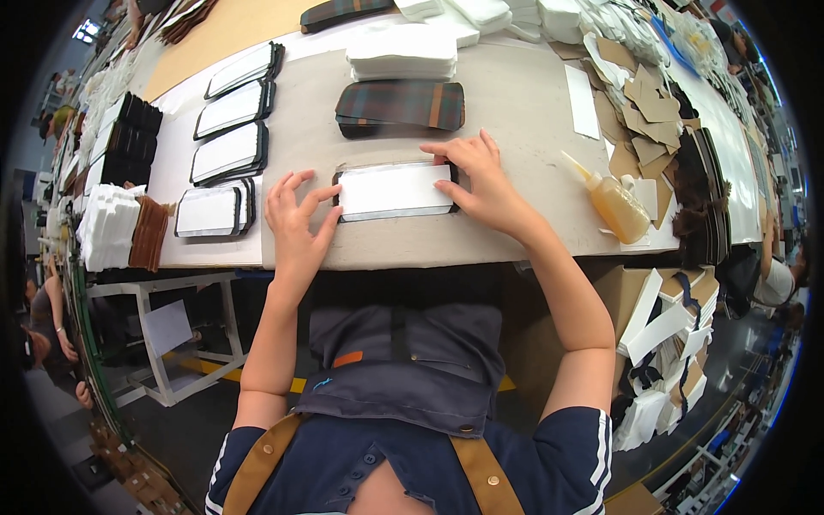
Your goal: Applying adhesive and lining to leather pieces for wallets or small leather goods in a manufacturing workshop.
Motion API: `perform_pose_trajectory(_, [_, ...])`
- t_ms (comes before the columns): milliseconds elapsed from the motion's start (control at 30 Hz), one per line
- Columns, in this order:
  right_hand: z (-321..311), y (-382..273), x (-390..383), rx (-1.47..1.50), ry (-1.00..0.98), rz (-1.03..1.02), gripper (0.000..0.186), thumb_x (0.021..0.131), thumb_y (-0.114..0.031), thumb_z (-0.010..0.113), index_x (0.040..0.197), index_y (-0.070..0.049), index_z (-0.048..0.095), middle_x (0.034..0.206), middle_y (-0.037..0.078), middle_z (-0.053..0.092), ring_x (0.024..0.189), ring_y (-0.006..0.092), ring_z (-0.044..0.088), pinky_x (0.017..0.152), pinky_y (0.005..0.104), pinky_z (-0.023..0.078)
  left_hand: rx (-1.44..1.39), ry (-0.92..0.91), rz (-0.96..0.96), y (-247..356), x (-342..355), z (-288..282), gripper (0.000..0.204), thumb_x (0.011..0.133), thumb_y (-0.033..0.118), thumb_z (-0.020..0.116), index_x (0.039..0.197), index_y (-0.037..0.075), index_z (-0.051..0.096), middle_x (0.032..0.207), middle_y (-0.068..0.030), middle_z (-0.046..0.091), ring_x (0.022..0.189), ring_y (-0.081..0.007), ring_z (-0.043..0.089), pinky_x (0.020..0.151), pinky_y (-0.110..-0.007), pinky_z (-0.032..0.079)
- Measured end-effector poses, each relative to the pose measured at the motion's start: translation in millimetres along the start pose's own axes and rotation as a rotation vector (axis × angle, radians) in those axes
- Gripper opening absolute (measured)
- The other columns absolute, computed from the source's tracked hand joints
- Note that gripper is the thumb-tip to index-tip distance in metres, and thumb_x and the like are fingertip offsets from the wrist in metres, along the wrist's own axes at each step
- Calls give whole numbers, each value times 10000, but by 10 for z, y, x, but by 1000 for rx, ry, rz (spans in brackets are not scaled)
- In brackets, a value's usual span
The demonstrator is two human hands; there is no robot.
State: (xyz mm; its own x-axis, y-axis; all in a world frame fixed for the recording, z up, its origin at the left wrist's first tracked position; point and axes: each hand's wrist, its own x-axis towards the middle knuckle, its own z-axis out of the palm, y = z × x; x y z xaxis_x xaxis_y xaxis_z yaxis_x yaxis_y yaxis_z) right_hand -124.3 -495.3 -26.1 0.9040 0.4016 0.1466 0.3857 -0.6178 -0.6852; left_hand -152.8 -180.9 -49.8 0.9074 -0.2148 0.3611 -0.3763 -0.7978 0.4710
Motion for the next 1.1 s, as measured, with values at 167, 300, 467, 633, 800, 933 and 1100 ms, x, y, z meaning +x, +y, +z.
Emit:
perform_pose_trajectory(167, [12,-6,1,-42,11,-15,590,890,-46,702,1462,-139,590,1128,36,640,1198,226,589,1293,593,78,16,1,7,-4,-5,-13,268,909,209,781,1173,170,758,1436,-130,510,1452,-391,353,1231,-583,194])
perform_pose_trajectory(300, [67,-34,-24,-153,97,-64,591,879,-49,720,1449,-136,593,1191,89,607,1250,254,550,1287,595,94,27,6,10,-2,10,-6,263,914,208,774,1174,169,763,1438,-123,519,1449,-380,357,1218,-551,214])
perform_pose_trajectory(467, [77,-91,-122,-216,207,-61,435,878,-64,741,1301,-114,652,1246,97,574,1272,279,527,1279,591,105,30,7,3,6,28,-27,264,915,207,776,1176,165,770,1444,-117,526,1446,-372,359,1206,-518,232])
perform_pose_trajectory(633, [105,-145,-226,-333,169,-78,272,880,-63,748,1144,-94,691,1274,83,572,1271,282,531,1272,597,119,31,1,25,-65,11,-67,231,1003,209,658,1194,170,781,1447,-140,544,1426,-369,398,1201,-518,237])
perform_pose_trajectory(800, [281,-365,-221,-361,170,-64,554,920,-134,717,1439,-28,557,1540,160,503,1495,318,403,1296,548,126,7,-38,84,77,58,73,374,1036,224,601,1372,72,659,1501,-177,539,1470,-367,418,1237,-537,240])
perform_pose_trajectory(933, [596,-515,-186,-560,-117,-133,924,964,-506,655,1603,65,309,1703,197,291,1615,298,205,1312,510,117,42,-245,282,357,16,236,751,1028,475,577,1575,-11,410,1637,-188,418,1567,-323,317,1282,-487,214])
perform_pose_trajectory(1100, [351,-502,-410,-506,-136,-50,950,955,-557,649,1609,43,311,1709,188,277,1619,292,187,1314,516,103,211,-365,296,189,-129,-4,875,1028,633,451,1613,-9,343,1702,-176,309,1601,-298,243,1294,-505,158])
